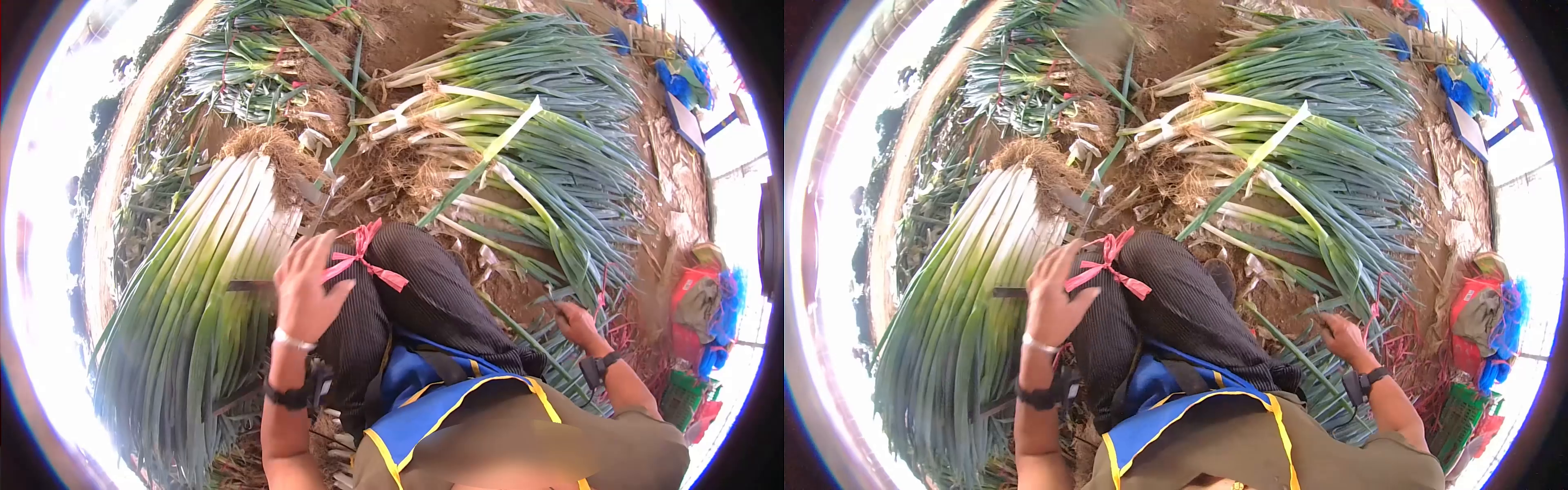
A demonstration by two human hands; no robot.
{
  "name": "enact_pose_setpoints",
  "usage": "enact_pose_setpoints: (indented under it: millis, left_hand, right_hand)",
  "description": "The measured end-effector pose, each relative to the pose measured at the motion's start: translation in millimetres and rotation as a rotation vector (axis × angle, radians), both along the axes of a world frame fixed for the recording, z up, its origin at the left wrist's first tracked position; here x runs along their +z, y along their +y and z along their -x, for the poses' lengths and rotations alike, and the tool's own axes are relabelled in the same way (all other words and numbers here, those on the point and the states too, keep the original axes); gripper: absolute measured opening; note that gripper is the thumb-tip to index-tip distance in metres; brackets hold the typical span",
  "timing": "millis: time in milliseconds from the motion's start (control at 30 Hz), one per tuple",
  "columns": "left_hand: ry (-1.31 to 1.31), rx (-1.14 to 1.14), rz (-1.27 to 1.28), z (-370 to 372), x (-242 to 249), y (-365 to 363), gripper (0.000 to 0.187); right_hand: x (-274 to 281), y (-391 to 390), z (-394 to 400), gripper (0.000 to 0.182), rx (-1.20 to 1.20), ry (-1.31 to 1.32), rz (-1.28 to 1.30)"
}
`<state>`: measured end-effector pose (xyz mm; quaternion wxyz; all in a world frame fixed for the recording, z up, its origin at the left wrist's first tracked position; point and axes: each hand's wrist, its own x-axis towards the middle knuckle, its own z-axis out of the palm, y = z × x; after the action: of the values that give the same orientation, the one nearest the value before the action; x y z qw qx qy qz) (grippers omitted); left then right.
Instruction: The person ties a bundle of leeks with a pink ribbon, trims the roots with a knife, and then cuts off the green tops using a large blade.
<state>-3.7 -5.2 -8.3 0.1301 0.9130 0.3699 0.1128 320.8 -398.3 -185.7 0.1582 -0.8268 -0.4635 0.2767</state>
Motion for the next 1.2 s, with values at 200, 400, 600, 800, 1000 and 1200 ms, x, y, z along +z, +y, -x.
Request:
enact_pose_setpoints:
  millis: [200, 400, 600, 800, 1000, 1200]
  left_hand:
    - [-0.073, -0.123, 0.2, -35, -51, 16, 0.036]
    - [-0.776, 0.063, 0.678, -37, -42, 38, 0.01]
    - [-0.923, 0.006, 0.896, -33, 5, 32, 0.013]
    - [-1.167, 0.083, 1.071, -6, 41, 20, 0.011]
    - [-0.998, 0.024, 0.901, 20, 44, 3, 0.015]
    - [-1.027, 0.113, 1.116, 32, 42, 1, 0.022]
  right_hand:
    - [-13, -4, -5, 0.037, 0.258, -0.158, 0.507]
    - [80, 169, 27, 0.028, 0.045, 0.13, -0.452]
    - [159, 295, 94, 0.04, 0.315, 0.809, -0.623]
    - [194, 338, 136, 0.073, 0.22, 1.503, -0.219]
    - [199, 375, 161, 0.049, 0.03, 1.37, -0.146]
    - [215, 407, 132, 0.024, -0.065, 2.242, -0.582]
